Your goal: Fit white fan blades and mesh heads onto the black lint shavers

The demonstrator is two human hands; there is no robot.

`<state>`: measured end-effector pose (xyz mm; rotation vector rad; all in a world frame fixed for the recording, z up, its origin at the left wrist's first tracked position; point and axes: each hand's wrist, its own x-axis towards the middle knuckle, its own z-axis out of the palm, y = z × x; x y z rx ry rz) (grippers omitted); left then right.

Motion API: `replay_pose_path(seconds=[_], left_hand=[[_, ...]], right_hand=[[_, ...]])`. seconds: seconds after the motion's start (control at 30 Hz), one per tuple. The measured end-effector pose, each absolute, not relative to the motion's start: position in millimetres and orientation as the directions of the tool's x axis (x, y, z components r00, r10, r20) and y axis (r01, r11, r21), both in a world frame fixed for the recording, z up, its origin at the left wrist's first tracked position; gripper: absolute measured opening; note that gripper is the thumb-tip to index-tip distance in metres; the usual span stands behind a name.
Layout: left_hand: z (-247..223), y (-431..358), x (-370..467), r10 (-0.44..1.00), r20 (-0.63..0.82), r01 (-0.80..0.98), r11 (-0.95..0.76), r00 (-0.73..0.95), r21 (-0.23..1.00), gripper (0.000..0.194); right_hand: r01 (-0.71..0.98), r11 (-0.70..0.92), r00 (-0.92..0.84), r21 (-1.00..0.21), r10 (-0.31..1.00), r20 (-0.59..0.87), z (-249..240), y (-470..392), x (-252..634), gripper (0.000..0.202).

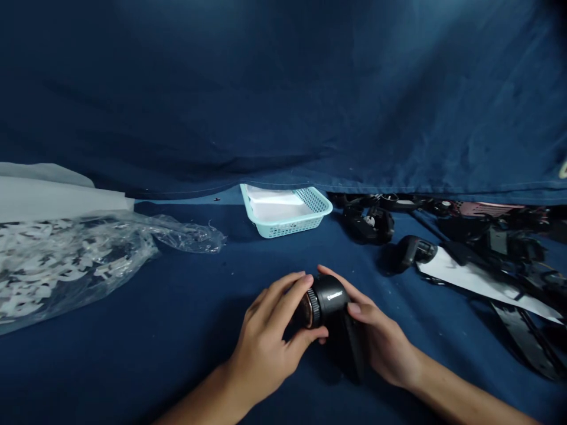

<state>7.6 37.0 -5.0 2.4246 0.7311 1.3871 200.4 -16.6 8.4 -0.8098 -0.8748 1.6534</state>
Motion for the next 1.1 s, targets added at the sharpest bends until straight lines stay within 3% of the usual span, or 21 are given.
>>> replay_pose_path(seconds=[0.27,0.63,0.8,0.9,1.0,1.1], left_hand=[[-5.6,35.1,6.4,0.542,0.729,0.305,-0.839,0.418,0.450,0.053],[-9.7,36.5,6.5,0.653,0.634,0.238,-0.750,0.415,0.618,0.054],[-4.6,45.5,9.0,0.831,0.352,0.275,-0.492,0.432,0.826,0.058],[-2.1,53.2,10.0,0.910,0.197,0.287,-0.311,0.366,0.906,0.049],[-0.6,57.2,9.2,0.938,0.156,0.301,-0.252,0.308,0.920,0.036],[1.1,54.4,6.4,0.930,0.220,0.325,-0.313,0.294,0.892,0.034]], right_hand=[[-0.418,-0.140,-0.182,-0.898,0.981,-0.069,13.7,-19.1,196.2,0.062],[-0.380,-0.125,-0.172,-0.917,0.983,-0.062,10.5,-20.4,198.2,0.064],[-0.556,-0.326,-0.234,-0.764,0.944,-0.232,3.2,-11.3,200.2,0.053],[-0.673,-0.391,-0.329,-0.628,0.918,-0.220,2.6,-3.4,201.2,0.046],[-0.646,-0.440,-0.433,-0.624,0.884,-0.176,4.6,0.3,201.9,0.055],[-0.626,-0.465,-0.482,-0.626,0.862,-0.159,5.9,-1.2,201.4,0.060]])
